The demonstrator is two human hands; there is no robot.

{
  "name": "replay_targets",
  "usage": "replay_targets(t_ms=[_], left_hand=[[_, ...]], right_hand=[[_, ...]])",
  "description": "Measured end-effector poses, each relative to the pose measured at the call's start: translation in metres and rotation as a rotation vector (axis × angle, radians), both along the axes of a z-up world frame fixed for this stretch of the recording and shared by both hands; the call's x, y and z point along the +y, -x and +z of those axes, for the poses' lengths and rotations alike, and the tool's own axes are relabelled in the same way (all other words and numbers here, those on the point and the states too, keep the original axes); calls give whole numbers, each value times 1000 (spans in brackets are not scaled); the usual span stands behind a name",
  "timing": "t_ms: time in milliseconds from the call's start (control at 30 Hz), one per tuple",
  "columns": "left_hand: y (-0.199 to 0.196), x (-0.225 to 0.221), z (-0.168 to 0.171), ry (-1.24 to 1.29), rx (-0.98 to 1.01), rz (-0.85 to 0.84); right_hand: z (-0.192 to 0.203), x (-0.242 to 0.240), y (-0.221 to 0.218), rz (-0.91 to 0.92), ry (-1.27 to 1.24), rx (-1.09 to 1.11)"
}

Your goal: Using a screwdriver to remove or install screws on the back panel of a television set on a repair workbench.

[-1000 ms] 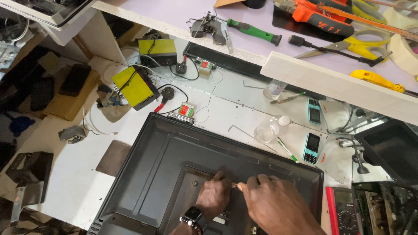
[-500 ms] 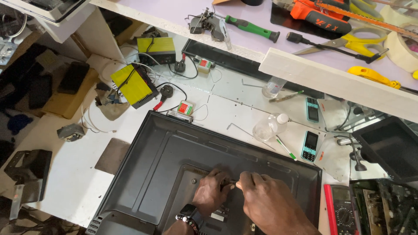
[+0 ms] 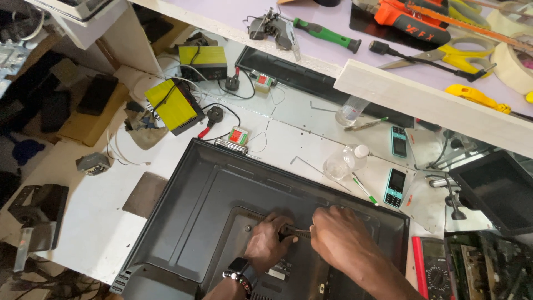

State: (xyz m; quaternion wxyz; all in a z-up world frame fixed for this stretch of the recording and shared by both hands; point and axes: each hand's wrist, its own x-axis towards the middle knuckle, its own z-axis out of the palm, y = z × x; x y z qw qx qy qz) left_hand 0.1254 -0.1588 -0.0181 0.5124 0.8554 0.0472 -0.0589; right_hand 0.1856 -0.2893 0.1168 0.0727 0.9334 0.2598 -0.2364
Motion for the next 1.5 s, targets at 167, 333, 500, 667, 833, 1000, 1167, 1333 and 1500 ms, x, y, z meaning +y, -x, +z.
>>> replay_targets(t_ms=[167,333,500,667,833,1000,1167,1333,1500], left_hand=[[1,0,1,-40,-4,11],[3,-1,-5,27,-104,-5],[7,-2,-5,6,-133,6],[17,1,-4,34,-209,23],[28,10,4,223,-234,18],[60,32,18,309,-138,136],[76,71,11,243,-255,72],[94,145,13,224,-316,215],[129,241,5,150,-30,514]], right_hand=[[12,27,15,292,160,77],[-2,24,9,34,36,64],[21,29,5,-41,76,73],[64,38,29,-273,-111,195],[-18,5,43,-145,-653,-234],[-26,27,70,-649,-829,126],[-38,69,95,-885,-706,379],[-86,138,113,-710,-1176,414],[-117,229,134,-660,-1170,618]])
